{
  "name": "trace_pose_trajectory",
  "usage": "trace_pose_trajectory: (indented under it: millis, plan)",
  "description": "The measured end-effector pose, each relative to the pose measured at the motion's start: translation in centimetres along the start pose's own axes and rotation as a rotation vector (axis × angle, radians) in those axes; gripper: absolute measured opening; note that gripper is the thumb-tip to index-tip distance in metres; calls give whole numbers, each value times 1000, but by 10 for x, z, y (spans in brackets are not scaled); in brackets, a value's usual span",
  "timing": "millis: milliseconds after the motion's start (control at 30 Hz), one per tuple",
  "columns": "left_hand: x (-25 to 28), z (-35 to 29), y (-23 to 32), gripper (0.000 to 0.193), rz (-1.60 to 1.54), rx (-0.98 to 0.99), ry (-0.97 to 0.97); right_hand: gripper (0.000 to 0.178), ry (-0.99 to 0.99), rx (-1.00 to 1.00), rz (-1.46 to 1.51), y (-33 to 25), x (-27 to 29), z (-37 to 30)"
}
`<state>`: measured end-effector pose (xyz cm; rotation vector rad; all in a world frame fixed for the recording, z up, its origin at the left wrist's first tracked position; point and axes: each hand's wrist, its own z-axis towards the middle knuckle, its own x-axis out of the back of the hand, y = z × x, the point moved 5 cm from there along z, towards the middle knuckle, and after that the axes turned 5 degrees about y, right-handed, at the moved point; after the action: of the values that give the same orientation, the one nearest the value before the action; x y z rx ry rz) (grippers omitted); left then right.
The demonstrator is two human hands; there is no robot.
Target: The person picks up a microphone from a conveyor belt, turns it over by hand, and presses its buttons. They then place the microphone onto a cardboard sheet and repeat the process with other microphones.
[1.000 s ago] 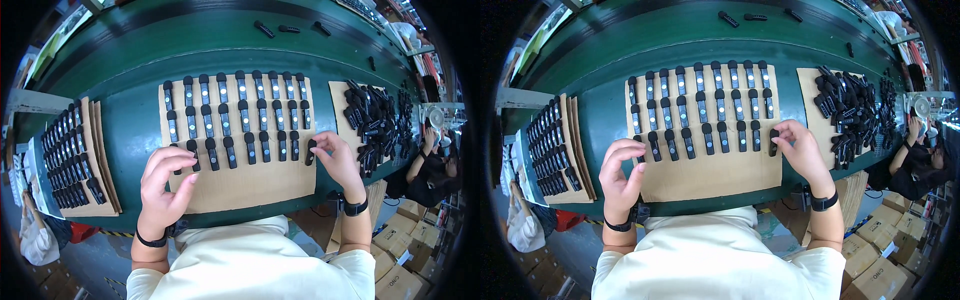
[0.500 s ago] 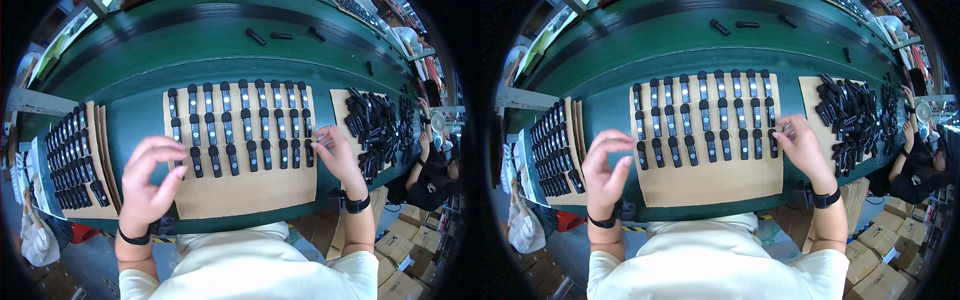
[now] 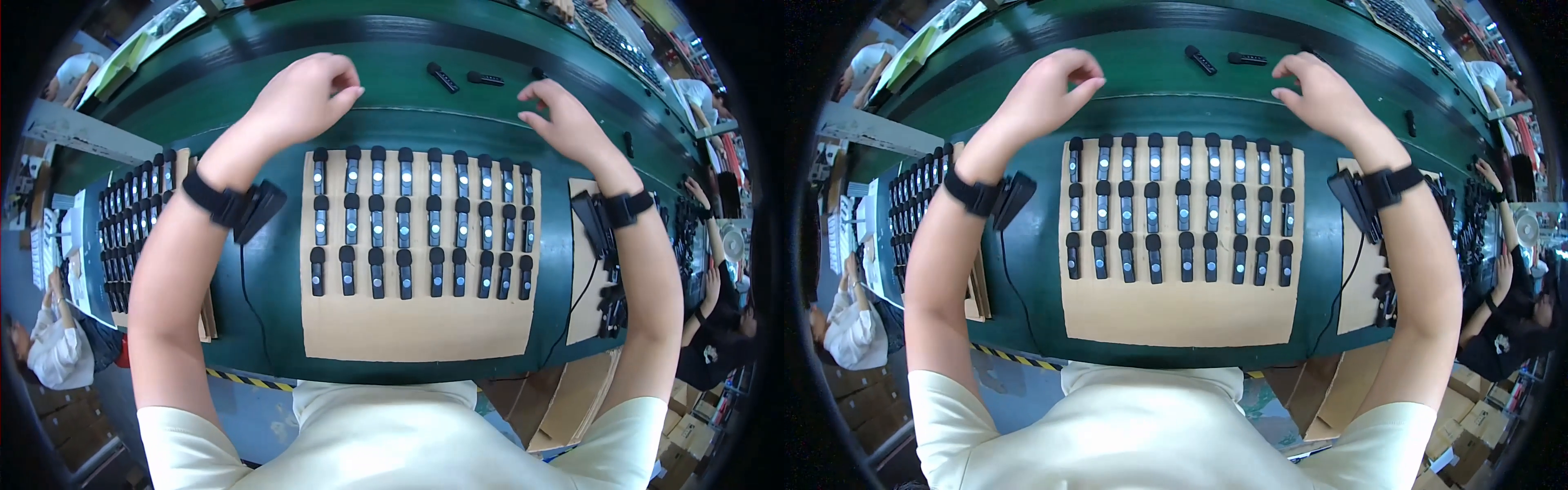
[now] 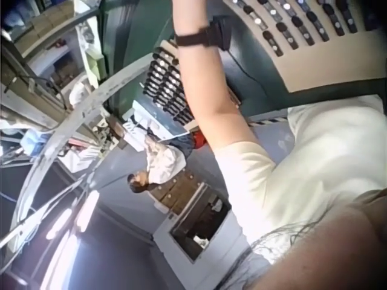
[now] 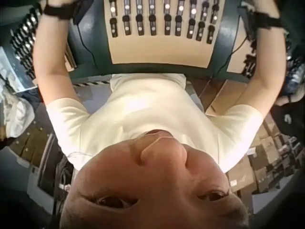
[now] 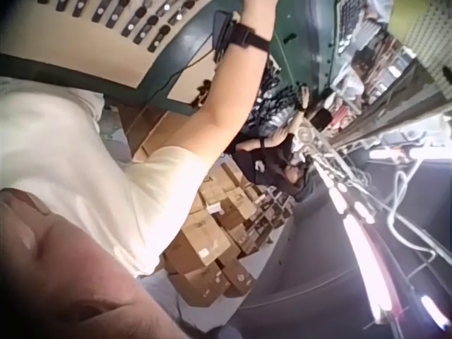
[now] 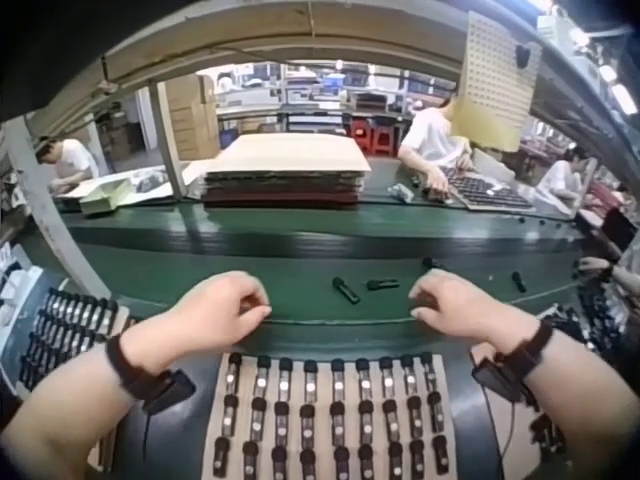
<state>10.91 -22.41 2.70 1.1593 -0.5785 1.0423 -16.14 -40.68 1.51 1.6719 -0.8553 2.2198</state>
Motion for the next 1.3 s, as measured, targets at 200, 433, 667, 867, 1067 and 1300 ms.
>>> trace_pose_trajectory:
  millis: [200, 433, 667, 867, 1067, 1300]
  plan:
    - [-44, 62, -32, 19, 288, -49, -193, 37, -37, 135, -195, 6, -40, 64]
    - [-94, 94, -36, 27, 256, -269, -168, 38, -269, 36, -267, 11, -75, 99]
    - [-117, 106, -52, 27, 265, -276, -234, 33, -315, -30, -149, -2, -61, 93]
    - [-89, 95, -50, 20, 63, -112, -297, 23, -93, -187, 731, -34, -23, 47]
    - [-32, 18, 10, 18, -366, 3, -139, 32, -164, -449, 1593, -97, -22, -45]
    - [8, -127, 88, 25, -630, 25, -15, 45, -1, -231, 1158, -168, -38, -126]
